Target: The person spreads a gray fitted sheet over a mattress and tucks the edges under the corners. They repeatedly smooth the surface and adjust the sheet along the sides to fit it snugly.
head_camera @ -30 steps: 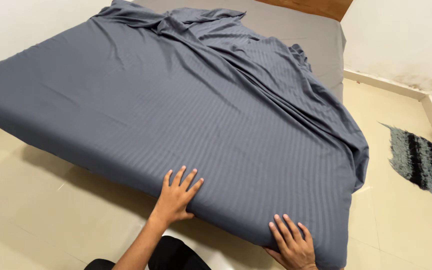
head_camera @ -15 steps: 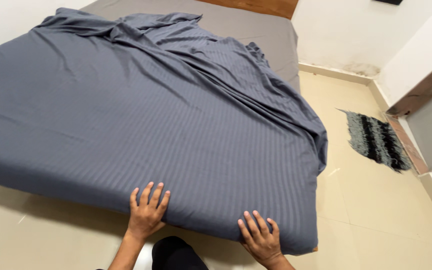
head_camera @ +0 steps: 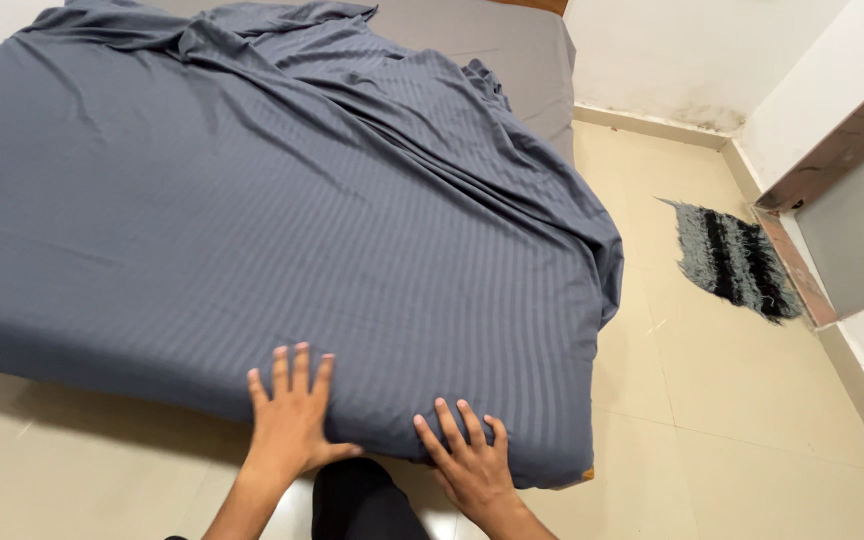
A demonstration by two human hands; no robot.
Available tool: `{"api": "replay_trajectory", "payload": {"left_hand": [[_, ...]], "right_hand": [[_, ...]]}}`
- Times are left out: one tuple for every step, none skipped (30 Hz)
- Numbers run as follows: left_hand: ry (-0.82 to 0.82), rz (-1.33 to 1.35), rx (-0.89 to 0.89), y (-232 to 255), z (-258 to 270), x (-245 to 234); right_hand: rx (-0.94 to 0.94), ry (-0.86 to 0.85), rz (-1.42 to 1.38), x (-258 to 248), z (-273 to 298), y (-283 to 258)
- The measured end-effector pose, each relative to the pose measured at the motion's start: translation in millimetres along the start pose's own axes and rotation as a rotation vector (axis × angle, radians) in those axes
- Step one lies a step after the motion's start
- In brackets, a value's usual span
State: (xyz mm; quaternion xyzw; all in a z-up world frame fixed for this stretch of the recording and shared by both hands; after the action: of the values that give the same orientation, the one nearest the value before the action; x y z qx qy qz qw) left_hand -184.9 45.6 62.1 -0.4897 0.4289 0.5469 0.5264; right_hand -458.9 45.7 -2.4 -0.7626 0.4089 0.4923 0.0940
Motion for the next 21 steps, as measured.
{"api": "replay_trajectory", "payload": {"left_hand": [[-0.077, 0.084, 0.050, 7.4, -2.7, -6.8], [-0.055, 0.133, 0.090, 14.7, -8.9, -11.2], [-0.032, 0.182, 0.129, 23.3, -20.2, -13.6], [-0.012, 0.231, 0.174, 31.3, -30.4, -13.2], [-0.006, 0.220, 0.162, 37.3, -40.3, -11.2], [0.002, 0.212, 0.156, 45.8, -52.5, -9.4], [0.010, 0.205, 0.150, 53.5, -63.0, -7.2], [0.017, 0.203, 0.151, 61.0, -73.0, -5.1], [0.023, 0.201, 0.151, 68.6, -82.1, -3.6], [0.028, 0.194, 0.151, 73.4, -88.1, -2.7], [0.038, 0.178, 0.165, 77.8, -92.3, -1.9], [0.049, 0.167, 0.177, 83.6, -96.1, -1.1], [0.060, 0.157, 0.188, 88.6, -98.5, -0.5], [0.063, 0.161, 0.187, 90.6, -98.6, 0.4], [0.065, 0.165, 0.187, 91.2, -97.7, 0.9], [0.070, 0.167, 0.184, 91.1, -97.7, 0.4], [0.072, 0.163, 0.188, 91.8, -97.5, 0.0], [0.075, 0.159, 0.190, 91.7, -96.6, 0.1], [0.078, 0.154, 0.192, 92.3, -96.3, 0.3], [0.077, 0.151, 0.193, 92.7, -96.8, 0.5], [0.077, 0.148, 0.195, 93.1, -97.9, 0.5]], "right_hand": [[-0.018, -0.047, -0.132, -11.7, 1.1, 8.1], [-0.033, -0.093, -0.266, -19.1, -0.9, 17.3], [0.087, -0.203, -0.221, -20.7, -5.3, 32.0], [0.212, -0.313, -0.172, -21.8, -5.8, 50.5], [0.338, -0.422, -0.122, -21.3, -3.2, 69.1], [0.568, -0.557, -0.182, -17.8, -0.3, 96.0], [0.800, -0.686, -0.243, -14.7, 7.8, 121.1], [0.885, -0.547, -0.449, -11.6, 18.2, 138.4], [0.961, -0.397, -0.652, -3.8, 24.7, 154.1], [1.030, -0.234, -0.857, 6.3, 30.1, 162.1], [1.051, -0.212, -0.880, 16.1, 35.0, 164.9], [1.067, -0.193, -0.899, 23.4, 38.4, 167.6], [1.084, -0.174, -0.918, 27.7, 41.2, 169.1], [1.162, -0.162, -0.992, 29.8, 43.9, 168.9], [1.240, -0.149, -1.065, 30.1, 46.3, 168.6], [1.314, -0.134, -1.141, 30.3, 47.4, 169.3], [1.362, -0.128, -1.197, 30.4, 48.7, 170.4], [1.408, -0.124, -1.255, 31.6, 49.3, 171.2], [1.453, -0.120, -1.313, 33.1, 50.4, 172.3], [1.437, -0.112, -1.340, 34.3, 51.0, 174.0], [1.421, -0.105, -1.366, 34.8, 51.4, 175.9]]}}
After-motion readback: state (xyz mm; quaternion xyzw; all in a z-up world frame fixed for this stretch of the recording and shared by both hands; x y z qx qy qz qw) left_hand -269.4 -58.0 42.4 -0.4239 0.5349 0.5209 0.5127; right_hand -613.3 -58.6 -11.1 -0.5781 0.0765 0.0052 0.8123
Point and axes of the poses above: each hand's wrist, its own z-axis away from the middle knuckle, its own x-axis out of the palm, y = z × x, the point moved 1 cm from there along -z, towards the middle knuckle, and after that the axes turned 2 degrees about z, right-handed, at the moved point
